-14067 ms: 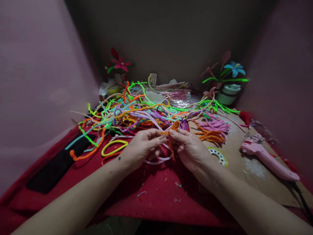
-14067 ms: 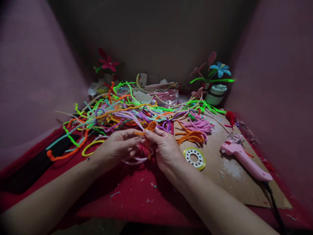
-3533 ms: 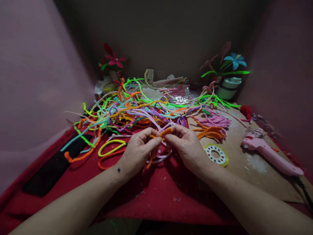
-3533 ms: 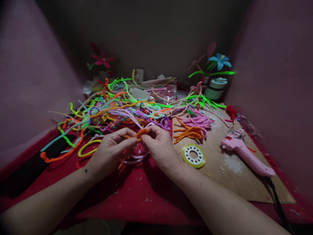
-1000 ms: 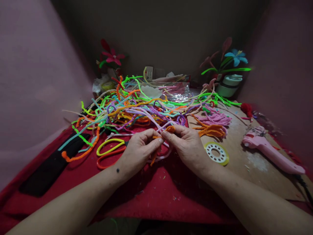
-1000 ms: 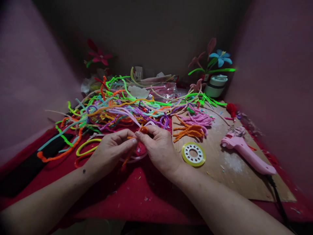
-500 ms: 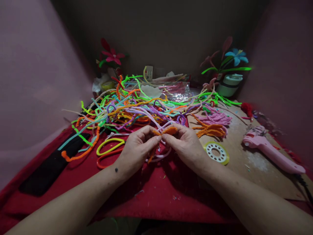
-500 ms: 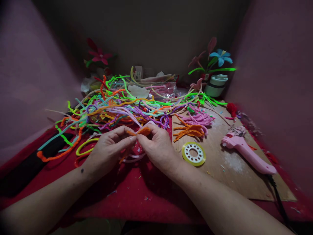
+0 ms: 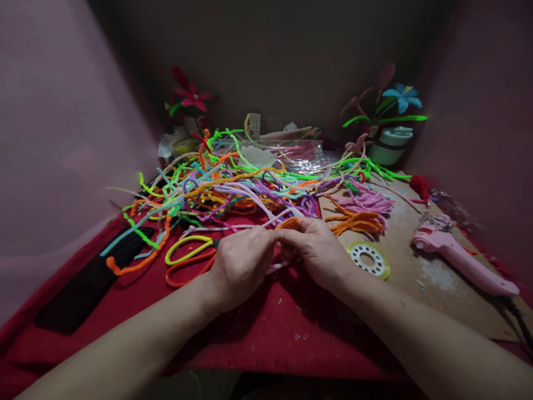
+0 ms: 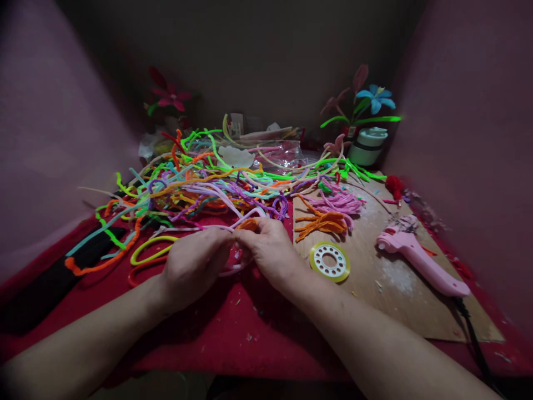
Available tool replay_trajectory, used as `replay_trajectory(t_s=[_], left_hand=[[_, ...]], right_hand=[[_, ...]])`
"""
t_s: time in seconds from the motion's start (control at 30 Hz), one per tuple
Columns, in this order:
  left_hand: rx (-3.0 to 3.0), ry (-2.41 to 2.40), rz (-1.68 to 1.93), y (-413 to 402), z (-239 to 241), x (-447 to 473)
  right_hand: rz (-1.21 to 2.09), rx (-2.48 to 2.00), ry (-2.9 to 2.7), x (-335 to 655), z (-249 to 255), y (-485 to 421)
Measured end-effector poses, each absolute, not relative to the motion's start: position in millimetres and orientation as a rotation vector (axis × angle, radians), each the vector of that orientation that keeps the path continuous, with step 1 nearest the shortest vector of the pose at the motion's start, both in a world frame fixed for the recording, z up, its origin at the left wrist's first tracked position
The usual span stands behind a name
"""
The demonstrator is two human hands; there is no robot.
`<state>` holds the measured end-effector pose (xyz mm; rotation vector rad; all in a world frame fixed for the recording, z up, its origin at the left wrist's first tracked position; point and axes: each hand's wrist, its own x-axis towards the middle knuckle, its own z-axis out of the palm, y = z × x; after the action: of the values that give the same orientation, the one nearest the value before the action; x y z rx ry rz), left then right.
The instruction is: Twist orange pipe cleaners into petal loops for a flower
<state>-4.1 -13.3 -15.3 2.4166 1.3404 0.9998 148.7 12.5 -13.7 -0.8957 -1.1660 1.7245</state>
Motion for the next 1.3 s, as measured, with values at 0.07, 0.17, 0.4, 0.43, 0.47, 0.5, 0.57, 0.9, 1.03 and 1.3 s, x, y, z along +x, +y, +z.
replay_trajectory(t_s=[0.07, 0.17, 0.4, 0.43, 0.47, 0.5, 0.57, 0.9, 1.03, 1.3], left_hand=[[2.608, 1.278, 0.914, -13.1, -18.4, -7.4], [2.541, 1.299, 0.937, -12.7, -15.6, -6.1], [1.235, 1.098, 0.942, -3.6, -1.1, 0.7], [1.121, 1.017, 0.892, -1.5, -1.5, -0.3], [1.045, 0.953, 0.858, 0.3, -2.3, -1.4], [0.997, 0.903, 0.836, 1.6, -3.2, -2.5], [0.953, 0.827, 0.789, 2.5, -4.7, -3.9], [0.962, 0.846, 0.740, 0.7, 0.3, -5.2], [1.190, 1.044, 0.787, -4.5, 5.2, -3.7], [2.612, 1.405, 1.018, -11.8, -3.7, -0.5]], right_hand=[[1.813, -0.865, -1.084, 148.2, -14.6, 13.0], [1.852, -0.865, -1.032, 147.9, -14.2, 13.7], [1.631, -0.886, -1.159, 150.2, -5.2, 10.7], [1.596, -0.885, -1.191, 150.7, -4.4, 10.1], [1.564, -0.882, -1.224, 151.1, -4.0, 9.5], [1.536, -0.882, -1.252, 151.4, -3.9, 9.1], [1.505, -0.878, -1.291, 151.7, -4.9, 8.7], [1.172, -0.893, -1.562, 153.9, -9.9, 8.2], [1.006, -0.897, -1.649, 153.3, -11.4, 4.5], [1.325, -0.913, -1.413, 148.2, -12.0, 4.4]])
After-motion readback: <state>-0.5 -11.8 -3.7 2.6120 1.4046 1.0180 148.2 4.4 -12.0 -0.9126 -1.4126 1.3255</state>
